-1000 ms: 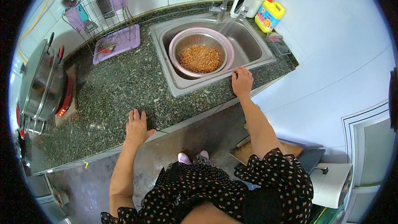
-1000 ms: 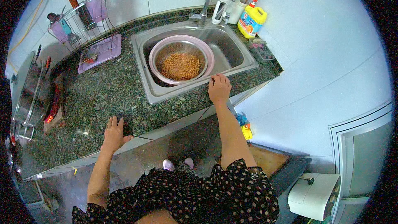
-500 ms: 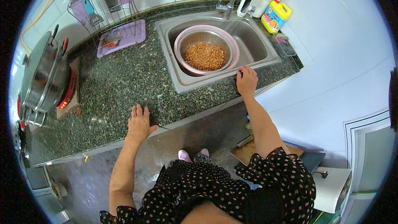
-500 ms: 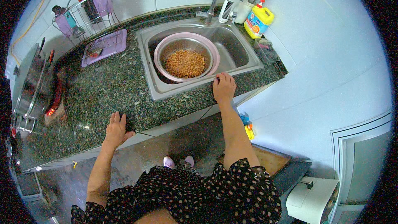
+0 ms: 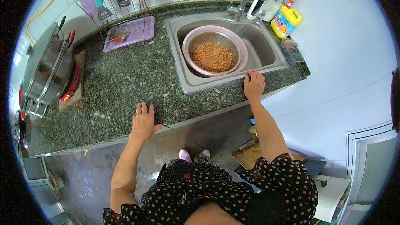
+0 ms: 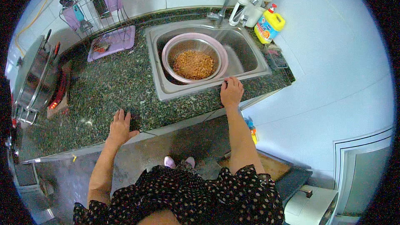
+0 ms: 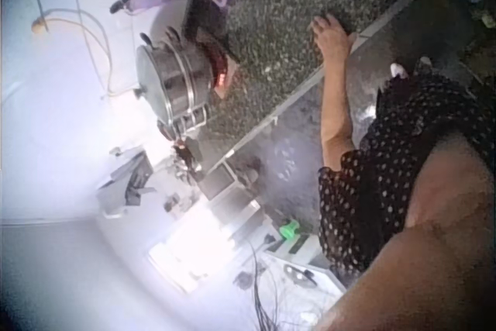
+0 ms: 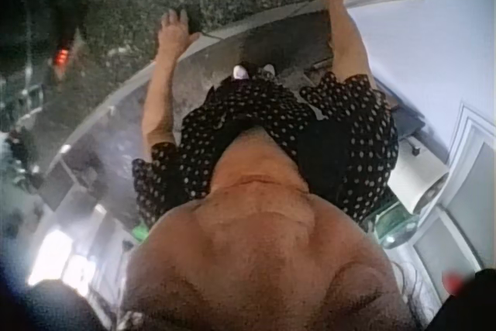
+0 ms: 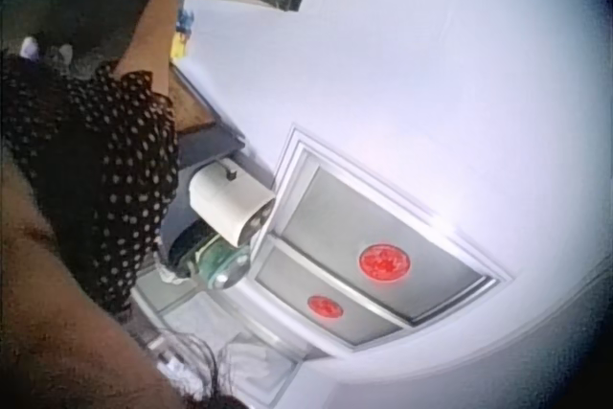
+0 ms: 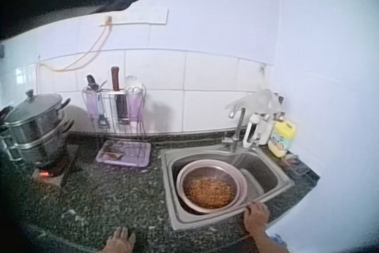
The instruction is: The person washes peanuts in a metal colander under running water in a kitchen sink, then drains the water. Afterward, they move to a bedroom and fold a pink blanket and a striped quilt on a bed.
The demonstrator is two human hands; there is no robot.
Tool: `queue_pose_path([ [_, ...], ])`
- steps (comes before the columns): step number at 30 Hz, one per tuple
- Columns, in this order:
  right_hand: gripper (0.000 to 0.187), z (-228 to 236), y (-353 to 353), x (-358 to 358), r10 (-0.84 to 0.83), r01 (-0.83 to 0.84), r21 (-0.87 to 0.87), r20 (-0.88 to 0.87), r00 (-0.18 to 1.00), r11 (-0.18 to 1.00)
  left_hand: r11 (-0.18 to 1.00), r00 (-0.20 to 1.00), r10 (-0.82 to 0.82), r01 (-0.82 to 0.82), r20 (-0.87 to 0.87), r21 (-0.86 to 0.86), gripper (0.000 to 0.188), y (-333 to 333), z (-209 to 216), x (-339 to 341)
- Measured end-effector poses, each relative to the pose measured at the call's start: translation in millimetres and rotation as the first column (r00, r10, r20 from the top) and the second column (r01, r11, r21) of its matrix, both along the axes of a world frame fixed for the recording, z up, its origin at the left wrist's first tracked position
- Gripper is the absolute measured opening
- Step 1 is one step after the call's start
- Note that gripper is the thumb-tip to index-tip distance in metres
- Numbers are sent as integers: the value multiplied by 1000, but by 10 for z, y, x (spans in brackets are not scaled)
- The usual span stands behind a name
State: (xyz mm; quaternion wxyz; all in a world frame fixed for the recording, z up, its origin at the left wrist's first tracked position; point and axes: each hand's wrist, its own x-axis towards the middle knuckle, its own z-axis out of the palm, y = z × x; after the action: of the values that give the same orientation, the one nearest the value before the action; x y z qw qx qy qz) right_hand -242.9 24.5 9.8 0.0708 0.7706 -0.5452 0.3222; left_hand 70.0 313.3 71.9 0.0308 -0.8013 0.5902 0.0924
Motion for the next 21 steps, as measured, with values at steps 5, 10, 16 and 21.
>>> queue_pose_path([
  [5, 15, 26, -7, 26, 13, -13, -7, 15, 1000, 1000, 999, 1000, -4, 4, 7, -40, 82, 33, -56, 17],
  [10, 16, -38, -17, -7, -4, 4, 16, -5, 1000, 1000, 994, 998, -23, 30, 65, -107, 63, -27, 24, -3],
  [16, 18, -15, -27, -36, -22, 22, 43, -2, 1000, 999, 788, 927, -313, 132, -207, -602, 10, -1120, 73, 395],
  [21, 19, 5, -12, 30, 18, -18, 29, -1, 1000, 999, 836, 966, -254, 191, -54, -515, 17, -2264, -259, 735],
])
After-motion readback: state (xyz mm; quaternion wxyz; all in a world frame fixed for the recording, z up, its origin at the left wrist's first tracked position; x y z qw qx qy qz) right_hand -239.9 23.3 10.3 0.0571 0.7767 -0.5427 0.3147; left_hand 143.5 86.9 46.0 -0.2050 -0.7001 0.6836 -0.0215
